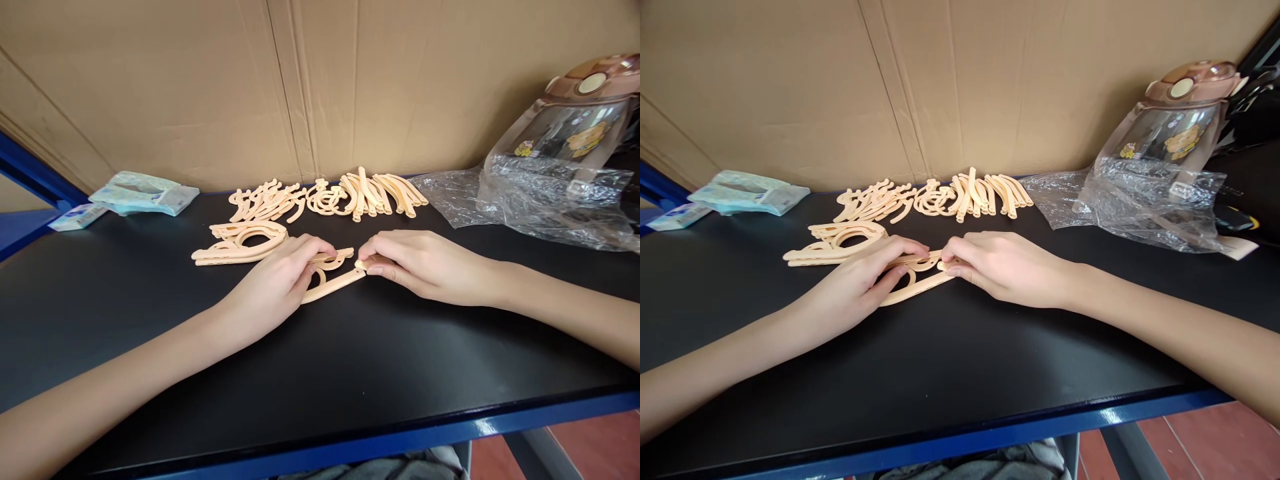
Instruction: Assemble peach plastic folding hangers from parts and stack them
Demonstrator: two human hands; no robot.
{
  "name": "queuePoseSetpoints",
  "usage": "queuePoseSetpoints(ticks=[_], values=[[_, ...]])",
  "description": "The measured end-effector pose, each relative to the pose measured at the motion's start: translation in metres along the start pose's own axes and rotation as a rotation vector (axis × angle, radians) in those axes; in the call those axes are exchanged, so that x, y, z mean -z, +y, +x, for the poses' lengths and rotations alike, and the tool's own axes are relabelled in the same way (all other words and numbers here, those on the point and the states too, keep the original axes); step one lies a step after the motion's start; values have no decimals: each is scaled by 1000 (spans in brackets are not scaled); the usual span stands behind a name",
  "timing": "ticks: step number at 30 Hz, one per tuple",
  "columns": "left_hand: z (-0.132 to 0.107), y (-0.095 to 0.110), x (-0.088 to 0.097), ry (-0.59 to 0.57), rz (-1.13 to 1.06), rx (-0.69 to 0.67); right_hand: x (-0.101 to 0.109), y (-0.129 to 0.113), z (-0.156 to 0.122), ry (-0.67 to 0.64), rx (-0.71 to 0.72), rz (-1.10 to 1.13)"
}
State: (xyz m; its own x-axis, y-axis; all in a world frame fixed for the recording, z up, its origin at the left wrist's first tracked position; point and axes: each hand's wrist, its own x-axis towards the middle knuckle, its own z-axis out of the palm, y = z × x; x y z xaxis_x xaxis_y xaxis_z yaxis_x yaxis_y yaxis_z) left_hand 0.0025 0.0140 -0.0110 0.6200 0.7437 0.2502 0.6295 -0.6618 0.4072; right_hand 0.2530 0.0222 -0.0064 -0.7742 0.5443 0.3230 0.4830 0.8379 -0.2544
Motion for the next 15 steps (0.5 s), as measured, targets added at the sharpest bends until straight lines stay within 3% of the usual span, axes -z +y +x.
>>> queuePoseSetpoints(ticks=[6,12,15], values=[[1,-4,1,-5,100,-25,3,-6,-1,-51,-16,217],[-1,-4,2,-7,145,-19,7,-13,0,-184,-58,540],[-2,-2,4,35,189,-33,6,-9,2,-143,-81,525]])
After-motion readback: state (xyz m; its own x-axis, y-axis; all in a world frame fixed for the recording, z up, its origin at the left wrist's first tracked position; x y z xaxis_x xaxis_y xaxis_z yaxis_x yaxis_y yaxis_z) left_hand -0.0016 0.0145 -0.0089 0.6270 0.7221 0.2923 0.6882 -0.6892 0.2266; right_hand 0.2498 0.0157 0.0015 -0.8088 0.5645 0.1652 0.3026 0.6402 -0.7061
